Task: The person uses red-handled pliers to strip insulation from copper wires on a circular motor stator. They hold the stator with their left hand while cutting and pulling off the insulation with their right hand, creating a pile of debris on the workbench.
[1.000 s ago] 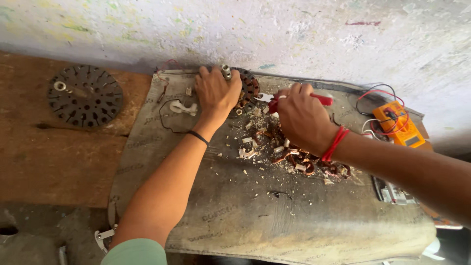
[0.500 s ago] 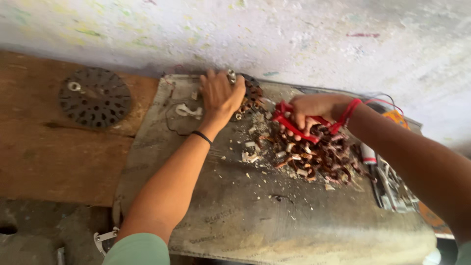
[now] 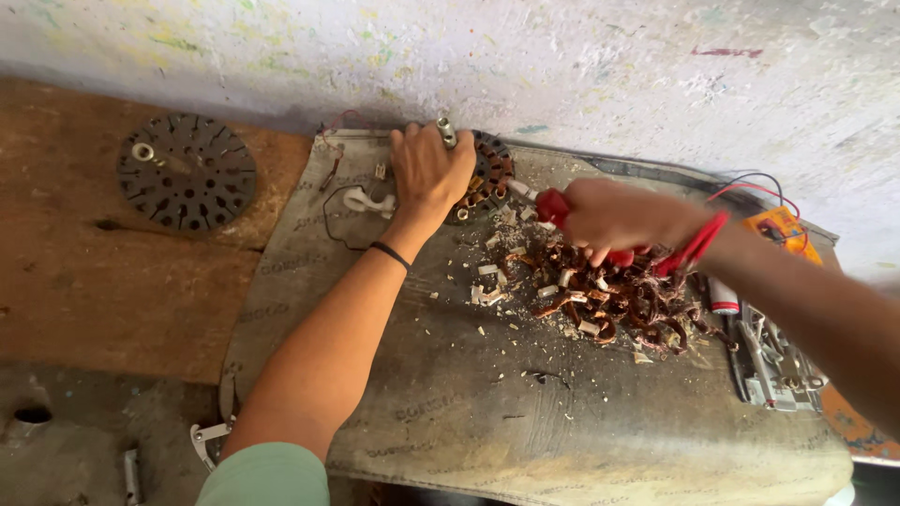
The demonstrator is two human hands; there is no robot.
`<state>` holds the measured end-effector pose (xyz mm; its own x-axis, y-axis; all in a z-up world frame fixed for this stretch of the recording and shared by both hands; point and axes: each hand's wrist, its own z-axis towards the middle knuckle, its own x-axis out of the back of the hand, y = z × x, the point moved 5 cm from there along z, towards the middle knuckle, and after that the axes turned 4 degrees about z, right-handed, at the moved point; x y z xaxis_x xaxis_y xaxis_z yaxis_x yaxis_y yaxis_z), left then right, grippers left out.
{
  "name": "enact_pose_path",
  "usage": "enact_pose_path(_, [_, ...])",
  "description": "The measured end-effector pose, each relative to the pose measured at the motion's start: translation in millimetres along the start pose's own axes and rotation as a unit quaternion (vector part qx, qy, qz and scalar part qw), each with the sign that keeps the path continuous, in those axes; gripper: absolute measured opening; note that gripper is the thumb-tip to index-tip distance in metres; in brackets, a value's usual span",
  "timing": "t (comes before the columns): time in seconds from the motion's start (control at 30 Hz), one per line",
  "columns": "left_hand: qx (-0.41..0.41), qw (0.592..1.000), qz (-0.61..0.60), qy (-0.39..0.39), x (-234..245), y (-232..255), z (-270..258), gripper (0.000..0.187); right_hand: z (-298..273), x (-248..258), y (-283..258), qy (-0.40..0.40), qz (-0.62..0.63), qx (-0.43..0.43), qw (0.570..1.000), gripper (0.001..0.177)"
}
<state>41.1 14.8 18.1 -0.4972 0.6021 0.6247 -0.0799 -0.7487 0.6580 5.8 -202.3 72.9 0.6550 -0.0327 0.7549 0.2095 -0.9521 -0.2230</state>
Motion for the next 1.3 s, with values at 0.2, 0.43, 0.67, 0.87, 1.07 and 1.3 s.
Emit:
enact_pose_path(0.2, [0.061,0.996,0.009,-0.058,-11.1,-4.6,0.9,0.035,-26.7,-24.4,-37.9,0.309,-0.399,0.078,0.860,0.025])
enact_pose_path(0.43, [0.037,0.999,-0.009,-0.013,-8.3,-0.5,-1.4,0.028,-22.3,5.2,-34.9,0.149,-0.271,0.029,0.951,0.025])
enact_pose_path(0.67, [0.041,0.998,-0.033,-0.018,-4.3,-6.2,-0.9,0.035,20.9,-3.0,6.0,-0.132,0.301,-0.001,0.945,0.044])
enact_pose_path(0.87, [0.047,0.998,0.012,-0.031,-4.3,-1.9,-1.5,0.047,1.9,6.9,-3.7,-0.094,0.215,-0.032,0.971,0.028])
enact_pose_path(1.07, [0.030,0.999,0.027,0.002,-6.4,-6.3,0.3,0.056,-12.7,-19.4,-32.8,0.254,-0.367,0.083,0.891,0.025])
enact_pose_path(1.3, [0.090,0.994,-0.002,-0.069,-2.4,5.9,-4.5,0.034,-11.9,-4.2,-24.2,0.158,-0.227,0.011,0.961,0.026])
